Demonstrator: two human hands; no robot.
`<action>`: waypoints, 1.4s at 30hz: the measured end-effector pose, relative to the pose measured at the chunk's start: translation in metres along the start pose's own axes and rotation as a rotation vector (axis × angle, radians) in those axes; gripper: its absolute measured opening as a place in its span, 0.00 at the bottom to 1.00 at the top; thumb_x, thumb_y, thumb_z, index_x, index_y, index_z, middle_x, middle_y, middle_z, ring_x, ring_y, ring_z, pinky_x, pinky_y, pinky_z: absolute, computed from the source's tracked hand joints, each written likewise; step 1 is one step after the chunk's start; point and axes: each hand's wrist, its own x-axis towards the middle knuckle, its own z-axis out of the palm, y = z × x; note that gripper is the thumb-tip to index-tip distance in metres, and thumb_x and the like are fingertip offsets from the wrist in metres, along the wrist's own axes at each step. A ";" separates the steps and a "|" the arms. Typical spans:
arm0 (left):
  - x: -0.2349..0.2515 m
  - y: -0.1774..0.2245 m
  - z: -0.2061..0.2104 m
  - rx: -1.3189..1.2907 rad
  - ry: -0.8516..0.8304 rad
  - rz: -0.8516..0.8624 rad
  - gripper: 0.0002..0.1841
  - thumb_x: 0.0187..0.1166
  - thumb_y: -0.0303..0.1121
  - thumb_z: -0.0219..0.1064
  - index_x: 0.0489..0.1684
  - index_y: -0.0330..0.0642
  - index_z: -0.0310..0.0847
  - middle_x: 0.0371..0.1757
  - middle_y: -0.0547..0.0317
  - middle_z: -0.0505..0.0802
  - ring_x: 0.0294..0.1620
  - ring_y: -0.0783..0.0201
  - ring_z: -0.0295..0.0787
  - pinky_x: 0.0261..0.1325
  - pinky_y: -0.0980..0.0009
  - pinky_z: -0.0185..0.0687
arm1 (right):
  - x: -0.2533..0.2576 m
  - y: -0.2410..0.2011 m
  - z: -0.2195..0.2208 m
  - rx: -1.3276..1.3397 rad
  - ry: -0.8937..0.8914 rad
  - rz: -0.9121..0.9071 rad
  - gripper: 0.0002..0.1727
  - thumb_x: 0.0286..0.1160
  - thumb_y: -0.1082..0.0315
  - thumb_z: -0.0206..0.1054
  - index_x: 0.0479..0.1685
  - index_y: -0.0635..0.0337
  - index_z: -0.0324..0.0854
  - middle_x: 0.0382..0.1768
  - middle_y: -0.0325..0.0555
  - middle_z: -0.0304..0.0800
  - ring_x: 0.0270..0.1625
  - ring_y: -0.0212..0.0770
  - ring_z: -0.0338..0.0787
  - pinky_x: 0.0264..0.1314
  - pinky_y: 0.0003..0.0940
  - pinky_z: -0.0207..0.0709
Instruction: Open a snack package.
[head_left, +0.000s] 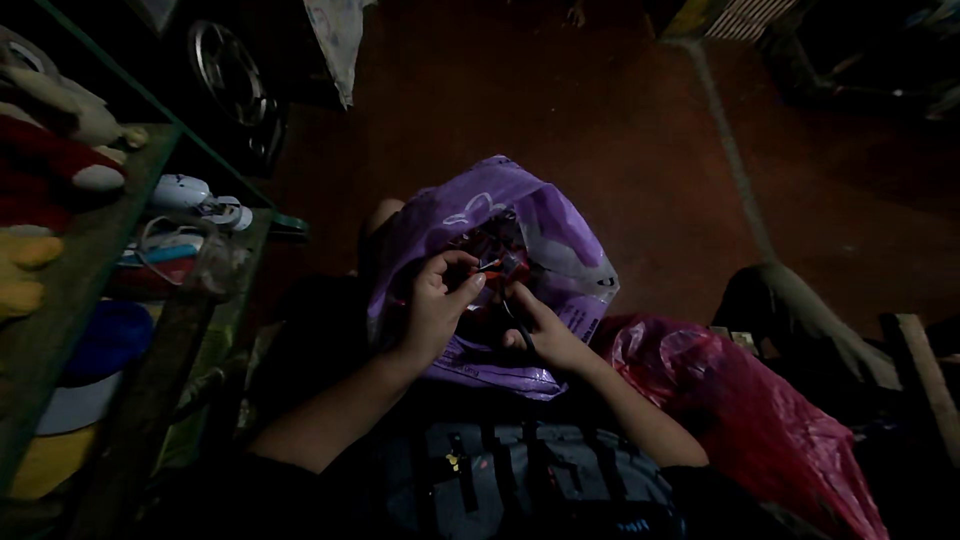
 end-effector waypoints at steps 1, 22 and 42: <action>0.000 0.000 0.000 -0.006 -0.002 -0.002 0.13 0.73 0.20 0.71 0.52 0.42 0.82 0.43 0.64 0.87 0.40 0.72 0.85 0.45 0.74 0.87 | 0.000 0.000 0.000 -0.001 -0.003 -0.003 0.48 0.64 0.24 0.65 0.61 0.63 0.74 0.43 0.36 0.85 0.44 0.23 0.84 0.49 0.24 0.81; 0.000 -0.001 0.001 0.022 0.002 -0.066 0.09 0.75 0.20 0.71 0.46 0.41 0.81 0.37 0.64 0.88 0.34 0.73 0.86 0.41 0.75 0.87 | -0.004 -0.001 0.004 0.077 0.187 0.045 0.37 0.60 0.36 0.78 0.52 0.61 0.79 0.37 0.31 0.87 0.37 0.20 0.84 0.42 0.20 0.81; -0.002 0.001 0.003 0.033 -0.003 -0.072 0.10 0.74 0.18 0.70 0.49 0.38 0.81 0.42 0.61 0.90 0.37 0.69 0.90 0.45 0.71 0.91 | -0.004 -0.002 0.005 0.069 0.203 0.079 0.30 0.55 0.44 0.84 0.45 0.59 0.83 0.31 0.26 0.85 0.31 0.16 0.80 0.36 0.15 0.75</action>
